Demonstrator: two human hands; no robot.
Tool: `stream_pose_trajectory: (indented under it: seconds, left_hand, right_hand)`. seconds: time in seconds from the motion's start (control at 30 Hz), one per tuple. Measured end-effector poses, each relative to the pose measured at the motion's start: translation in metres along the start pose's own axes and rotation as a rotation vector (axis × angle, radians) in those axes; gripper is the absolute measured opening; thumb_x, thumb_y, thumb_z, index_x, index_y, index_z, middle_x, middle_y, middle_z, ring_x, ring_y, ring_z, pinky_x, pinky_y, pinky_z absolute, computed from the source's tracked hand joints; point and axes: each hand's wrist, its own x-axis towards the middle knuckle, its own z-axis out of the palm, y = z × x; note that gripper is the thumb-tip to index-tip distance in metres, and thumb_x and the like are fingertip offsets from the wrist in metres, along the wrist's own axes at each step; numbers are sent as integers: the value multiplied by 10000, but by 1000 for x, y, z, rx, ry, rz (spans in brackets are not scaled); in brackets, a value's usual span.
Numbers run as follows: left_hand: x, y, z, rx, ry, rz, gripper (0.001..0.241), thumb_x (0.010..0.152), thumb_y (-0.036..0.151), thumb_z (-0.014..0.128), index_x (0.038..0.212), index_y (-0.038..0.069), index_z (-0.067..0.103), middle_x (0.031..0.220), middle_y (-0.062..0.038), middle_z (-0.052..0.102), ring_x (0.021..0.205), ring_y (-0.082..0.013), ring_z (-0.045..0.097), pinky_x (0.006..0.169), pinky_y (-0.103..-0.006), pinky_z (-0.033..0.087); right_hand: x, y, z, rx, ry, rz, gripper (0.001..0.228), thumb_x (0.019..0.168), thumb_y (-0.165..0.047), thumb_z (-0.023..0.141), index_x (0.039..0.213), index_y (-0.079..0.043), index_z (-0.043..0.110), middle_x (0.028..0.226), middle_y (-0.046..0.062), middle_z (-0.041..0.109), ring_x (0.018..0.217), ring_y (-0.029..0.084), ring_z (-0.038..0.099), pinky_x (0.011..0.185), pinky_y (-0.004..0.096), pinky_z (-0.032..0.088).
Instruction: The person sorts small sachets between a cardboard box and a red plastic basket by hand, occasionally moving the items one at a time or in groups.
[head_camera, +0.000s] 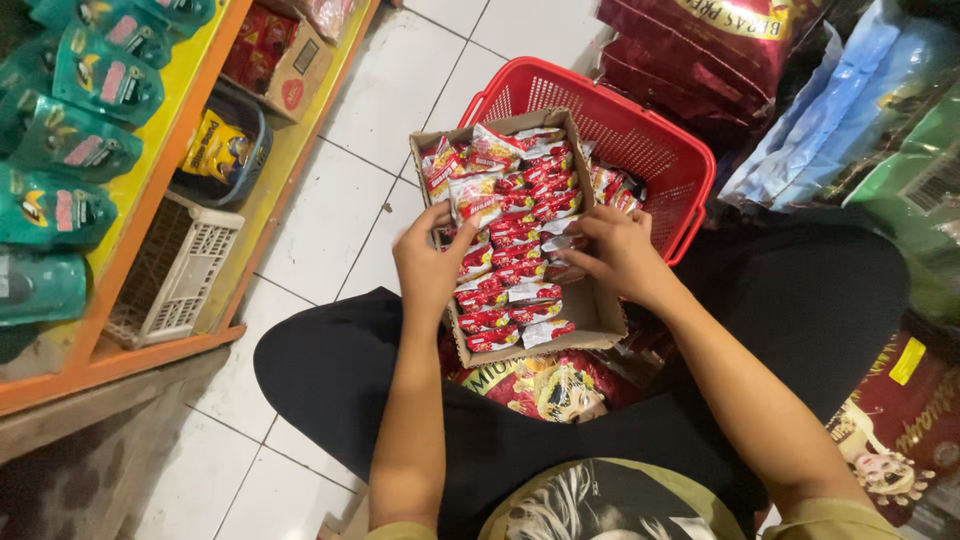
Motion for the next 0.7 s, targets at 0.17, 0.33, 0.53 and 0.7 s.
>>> stream_pose_trajectory:
  seconds: [0.17,0.33,0.53,0.7]
  left_hand:
    - [0,-14,13,-542,-314,-148,405,907,95,809,1256,-38,653,1068,-107,724,918,-115,697,791,-247,572]
    - [-15,-10,48,-593,-485,-116,503,909,96,797,1345,-33,582,1159,-114,714,975,-132,691,842,-260,579]
    - [-13,7,41,-177,-463,175,823,771,92,908,1464,19,471,1399,-117,618,1240,-197,600,1002,-348,492]
    - [-14,9,45,-514,-700,37,728,790,124,885,1430,48,547,1322,-73,668,1138,-154,662,999,-327,546]
  right_hand:
    - [3,-14,-8,607,-4,278,506,913,-246,774,1365,-67,630,1013,56,725,879,116,687,761,307,572]
    - [1,-31,-6,1097,-91,304,482,911,-231,743,1327,-45,586,1092,-2,718,955,63,678,804,280,583]
    - [-7,-22,-22,646,-87,118,391,909,-223,775,1229,-13,694,1065,51,755,963,107,676,869,290,547]
    - [-9,-12,-23,461,-125,21,386,841,-232,821,1144,-21,705,981,67,712,882,125,662,755,303,532]
